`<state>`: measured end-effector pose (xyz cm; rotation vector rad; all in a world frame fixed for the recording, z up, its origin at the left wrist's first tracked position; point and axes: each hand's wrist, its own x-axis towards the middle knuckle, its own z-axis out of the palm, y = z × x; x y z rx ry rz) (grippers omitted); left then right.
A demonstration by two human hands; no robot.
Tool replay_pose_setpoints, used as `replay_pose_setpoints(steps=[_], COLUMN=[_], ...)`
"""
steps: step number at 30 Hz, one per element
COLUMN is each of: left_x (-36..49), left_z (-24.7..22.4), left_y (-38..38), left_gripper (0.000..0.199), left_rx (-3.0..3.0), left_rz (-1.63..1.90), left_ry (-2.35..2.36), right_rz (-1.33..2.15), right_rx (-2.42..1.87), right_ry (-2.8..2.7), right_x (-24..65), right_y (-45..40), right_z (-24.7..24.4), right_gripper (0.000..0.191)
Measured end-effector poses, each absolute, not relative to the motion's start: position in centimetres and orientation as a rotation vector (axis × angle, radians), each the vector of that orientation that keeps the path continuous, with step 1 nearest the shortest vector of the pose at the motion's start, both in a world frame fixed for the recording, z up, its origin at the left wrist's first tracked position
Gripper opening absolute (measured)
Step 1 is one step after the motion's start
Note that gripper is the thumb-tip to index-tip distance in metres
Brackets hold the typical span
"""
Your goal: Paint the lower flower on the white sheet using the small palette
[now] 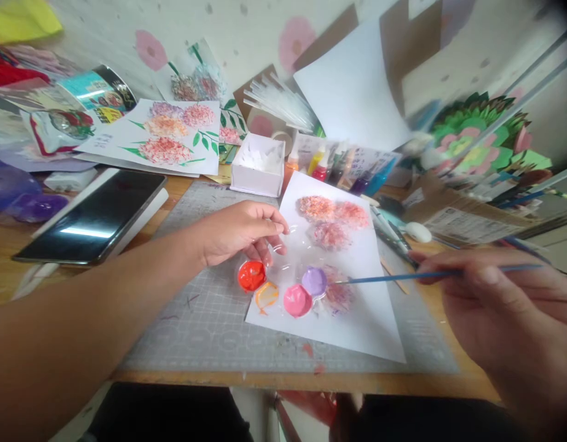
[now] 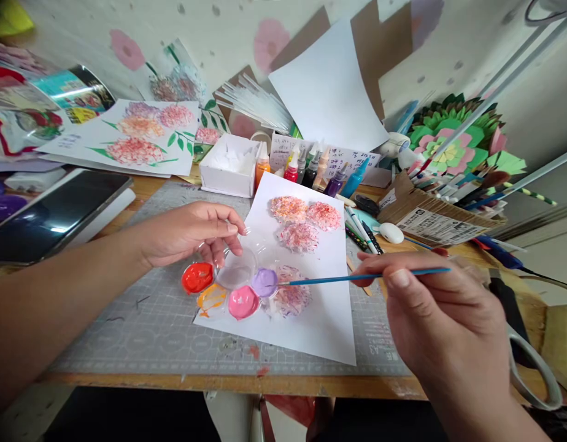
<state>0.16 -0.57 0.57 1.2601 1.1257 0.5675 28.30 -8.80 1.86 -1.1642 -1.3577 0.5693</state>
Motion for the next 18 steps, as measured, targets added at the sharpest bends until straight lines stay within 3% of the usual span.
replay_pose_setpoints(steps=[5, 10, 18], left_x=[0.23, -0.16, -0.45], left_z=[0.55, 0.50, 0.52], left_y=[-0.61, -0.14, 0.10], left_gripper=[0.011, 0.010, 0.009], left_rx=[1.260, 1.267, 1.277], left_rz=[0.564, 0.594, 0.634], left_ry=[1.116, 1.139, 1.138], right_rz=[0.609, 0.410, 0.520], right_rx=[-1.271, -1.323, -1.312], right_ry=[-1.461, -1.375, -1.531], right_x=[27.53, 27.33, 27.21], right_y=[-8.64, -8.50, -9.10], right_z=[1.78, 2.14, 1.78], right_gripper=[0.007, 0.018, 0.010])
